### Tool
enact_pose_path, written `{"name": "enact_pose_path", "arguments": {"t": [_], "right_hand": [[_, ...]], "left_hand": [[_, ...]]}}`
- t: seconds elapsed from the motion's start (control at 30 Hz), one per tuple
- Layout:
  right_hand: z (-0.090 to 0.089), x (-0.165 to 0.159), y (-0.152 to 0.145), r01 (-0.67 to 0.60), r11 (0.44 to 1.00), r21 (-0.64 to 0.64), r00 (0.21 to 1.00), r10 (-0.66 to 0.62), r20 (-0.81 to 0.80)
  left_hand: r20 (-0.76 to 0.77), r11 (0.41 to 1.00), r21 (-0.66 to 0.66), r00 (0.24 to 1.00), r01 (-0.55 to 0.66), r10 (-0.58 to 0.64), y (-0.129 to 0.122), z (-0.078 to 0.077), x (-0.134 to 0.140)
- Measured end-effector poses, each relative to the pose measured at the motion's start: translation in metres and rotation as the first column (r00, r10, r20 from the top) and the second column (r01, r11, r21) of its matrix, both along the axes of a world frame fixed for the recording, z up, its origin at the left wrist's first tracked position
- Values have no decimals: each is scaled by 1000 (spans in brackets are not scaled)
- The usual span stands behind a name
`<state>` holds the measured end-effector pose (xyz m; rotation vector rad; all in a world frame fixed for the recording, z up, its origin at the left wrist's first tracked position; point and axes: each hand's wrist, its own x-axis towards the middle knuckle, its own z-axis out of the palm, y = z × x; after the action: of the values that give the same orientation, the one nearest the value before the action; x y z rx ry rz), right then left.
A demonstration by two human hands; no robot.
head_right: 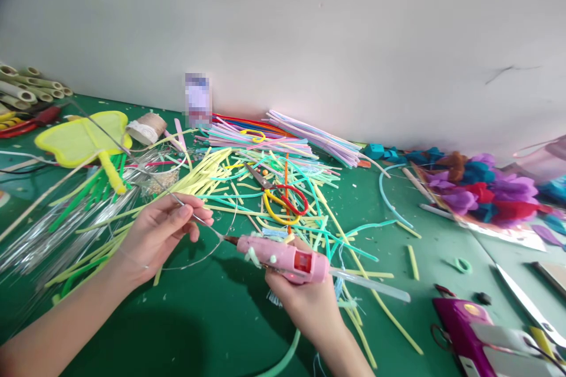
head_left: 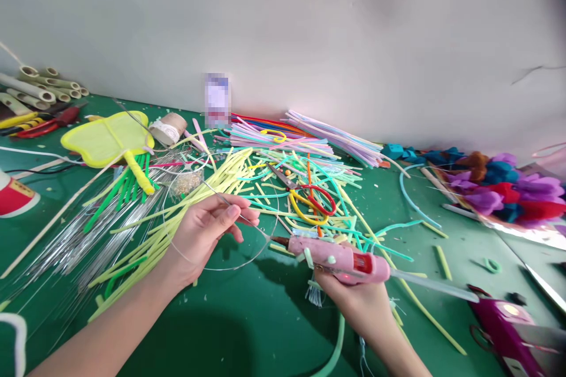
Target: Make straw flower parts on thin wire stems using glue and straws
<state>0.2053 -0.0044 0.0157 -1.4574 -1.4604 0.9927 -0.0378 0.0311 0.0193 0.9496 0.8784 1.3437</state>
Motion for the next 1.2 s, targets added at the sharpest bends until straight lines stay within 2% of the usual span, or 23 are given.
{"name": "enact_pose_path", "arguments": {"t": [0.73,0.9,1.2], "right_hand": [[1,1,1,-15,1000,13,1000,15,2],[0,1,1,-21,1000,-4,1000,22,13],[3,-1,2,-19,1000,12,1000,19,-16]], "left_hand": [[-16,1000,-26,1000,-10,10,0,3,1],[-50,998,-15,997,-54,53,0,3,2],[-88,1000,3,996,-4,4,-2,-2,2]]}}
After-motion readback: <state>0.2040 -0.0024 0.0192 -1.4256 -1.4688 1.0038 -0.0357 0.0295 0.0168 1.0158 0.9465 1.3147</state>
